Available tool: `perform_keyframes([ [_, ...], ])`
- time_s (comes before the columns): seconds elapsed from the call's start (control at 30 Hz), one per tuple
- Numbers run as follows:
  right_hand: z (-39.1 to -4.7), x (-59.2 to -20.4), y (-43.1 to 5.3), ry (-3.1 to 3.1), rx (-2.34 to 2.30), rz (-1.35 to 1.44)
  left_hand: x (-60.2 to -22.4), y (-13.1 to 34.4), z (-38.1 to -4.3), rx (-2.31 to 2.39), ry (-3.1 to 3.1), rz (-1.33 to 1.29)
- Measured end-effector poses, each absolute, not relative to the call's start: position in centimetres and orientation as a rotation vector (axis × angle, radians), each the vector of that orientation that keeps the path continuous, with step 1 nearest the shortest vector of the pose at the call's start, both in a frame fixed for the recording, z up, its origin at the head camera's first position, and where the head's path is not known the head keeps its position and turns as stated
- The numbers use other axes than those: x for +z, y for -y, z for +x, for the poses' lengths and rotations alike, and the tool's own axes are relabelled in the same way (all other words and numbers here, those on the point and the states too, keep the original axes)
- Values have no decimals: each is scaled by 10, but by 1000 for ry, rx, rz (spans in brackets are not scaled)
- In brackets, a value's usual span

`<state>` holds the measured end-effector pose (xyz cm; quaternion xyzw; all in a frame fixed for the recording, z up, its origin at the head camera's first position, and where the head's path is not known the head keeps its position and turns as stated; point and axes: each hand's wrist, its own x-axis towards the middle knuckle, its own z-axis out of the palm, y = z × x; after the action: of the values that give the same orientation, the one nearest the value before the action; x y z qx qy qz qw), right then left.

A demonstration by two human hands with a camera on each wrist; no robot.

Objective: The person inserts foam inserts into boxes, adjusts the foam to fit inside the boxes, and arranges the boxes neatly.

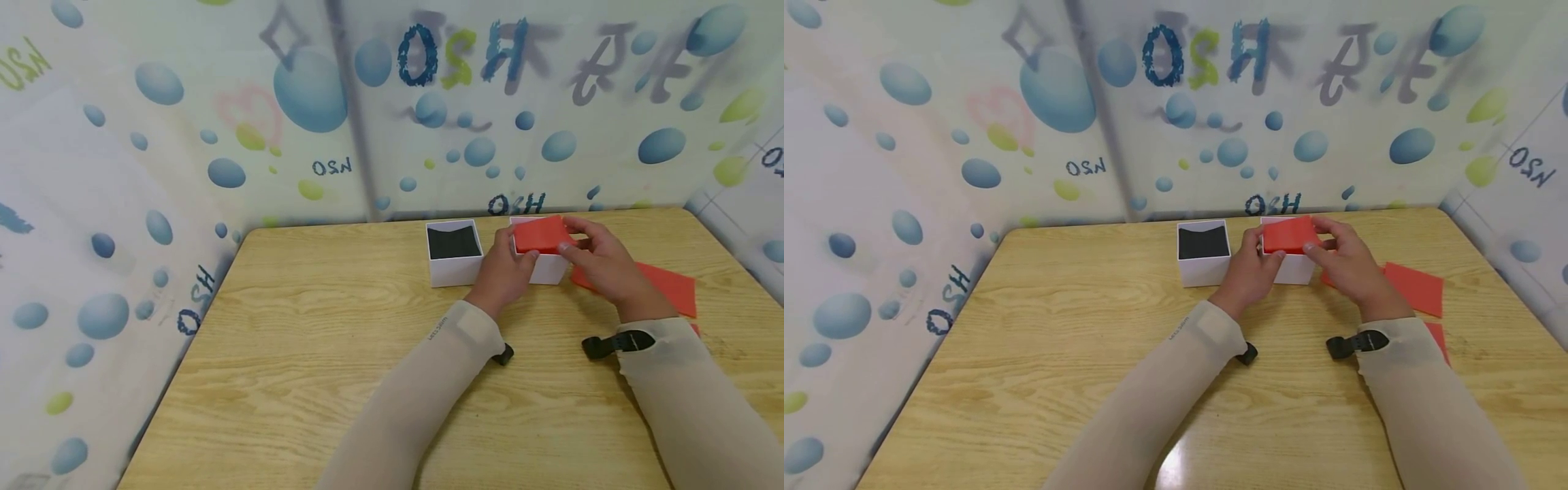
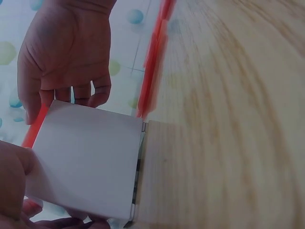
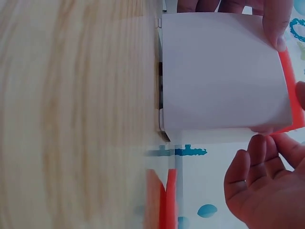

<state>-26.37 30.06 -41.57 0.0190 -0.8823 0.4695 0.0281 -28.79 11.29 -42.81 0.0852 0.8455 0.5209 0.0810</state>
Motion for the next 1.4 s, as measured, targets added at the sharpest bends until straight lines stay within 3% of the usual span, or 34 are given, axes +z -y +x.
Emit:
perform_keyframes([
  [0.5,-265,-414,-294,2804,1299,43,-430,-112,-288,1542,-2540,260],
  [1.03,-244,-369,-258,3235,528,319,-430,-113,-292,1518,-2574,303],
  [1.4,-239,-369,-252,3306,389,329,-430,-112,-291,1543,-2548,297],
])
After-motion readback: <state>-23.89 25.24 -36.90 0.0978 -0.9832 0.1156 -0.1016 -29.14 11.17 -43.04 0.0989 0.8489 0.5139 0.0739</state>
